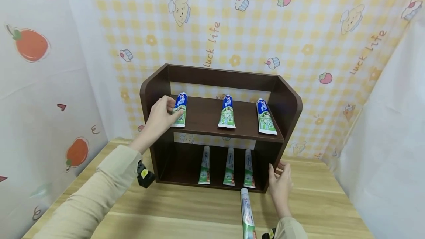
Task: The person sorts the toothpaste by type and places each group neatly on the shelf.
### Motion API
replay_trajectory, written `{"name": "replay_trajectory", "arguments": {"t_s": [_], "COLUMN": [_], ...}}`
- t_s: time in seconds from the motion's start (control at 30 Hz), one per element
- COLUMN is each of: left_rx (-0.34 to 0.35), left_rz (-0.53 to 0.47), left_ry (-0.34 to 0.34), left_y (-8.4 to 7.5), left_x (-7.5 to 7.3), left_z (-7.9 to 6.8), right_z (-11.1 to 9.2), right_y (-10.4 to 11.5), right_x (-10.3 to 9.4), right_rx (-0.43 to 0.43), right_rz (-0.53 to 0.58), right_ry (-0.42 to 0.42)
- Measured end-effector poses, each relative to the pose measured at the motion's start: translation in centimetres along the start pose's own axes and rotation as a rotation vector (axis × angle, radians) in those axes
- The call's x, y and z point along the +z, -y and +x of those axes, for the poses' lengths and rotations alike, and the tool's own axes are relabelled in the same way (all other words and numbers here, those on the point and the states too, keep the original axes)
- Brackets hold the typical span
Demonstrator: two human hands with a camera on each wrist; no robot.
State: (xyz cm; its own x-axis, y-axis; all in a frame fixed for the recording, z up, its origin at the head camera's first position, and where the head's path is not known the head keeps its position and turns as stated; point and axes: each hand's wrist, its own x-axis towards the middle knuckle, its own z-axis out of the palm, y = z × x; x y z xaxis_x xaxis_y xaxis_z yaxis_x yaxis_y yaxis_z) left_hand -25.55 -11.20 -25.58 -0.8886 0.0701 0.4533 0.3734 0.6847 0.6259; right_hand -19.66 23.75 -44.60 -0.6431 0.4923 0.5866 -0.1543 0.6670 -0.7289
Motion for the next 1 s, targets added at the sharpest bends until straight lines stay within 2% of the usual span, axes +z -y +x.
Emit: {"name": "replay_trajectory", "arguments": {"t_s": [0.13,0.27,0.37,0.47,0.6,0.7,0.83,1.0], "left_rx": [0.087,0.224,0.298,0.328,0.340,0.322,0.243,0.135], "left_rz": [-0.023,-0.020,-0.017,-0.024,-0.039,-0.073,-0.158,-0.237], "left_ry": [-0.075,-0.151,-0.148,-0.126,-0.095,-0.057,0.026,0.179], "left_y": [-0.4,-0.5,-0.4,-0.2,0.0,0.0,0.1,0.2], "left_x": [0.5,1.8,3.2,4.8,6.6,7.9,10.2,13.6], "left_z": [-2.0,-4.5,-6.5,-8.0,-9.5,-10.4,-11.7,-13.8], "right_z": [0.2,0.2,0.2,0.2,0.2,0.2,0.3,0.3], "right_y": [0.0,0.0,-0.1,-0.2,-0.1,0.0,0.1,0.2], "right_x": [0.0,0.0,0.1,0.1,0.2,0.2,0.1,0.2], "right_rx": [-0.005,-0.006,-0.005,-0.010,-0.016,-0.007,0.024,0.031], "right_rz": [0.001,0.004,0.005,0.004,0.017,0.026,0.035,0.027], "right_ry": [-0.002,0.005,0.006,0.004,0.005,0.011,0.031,0.024]}}
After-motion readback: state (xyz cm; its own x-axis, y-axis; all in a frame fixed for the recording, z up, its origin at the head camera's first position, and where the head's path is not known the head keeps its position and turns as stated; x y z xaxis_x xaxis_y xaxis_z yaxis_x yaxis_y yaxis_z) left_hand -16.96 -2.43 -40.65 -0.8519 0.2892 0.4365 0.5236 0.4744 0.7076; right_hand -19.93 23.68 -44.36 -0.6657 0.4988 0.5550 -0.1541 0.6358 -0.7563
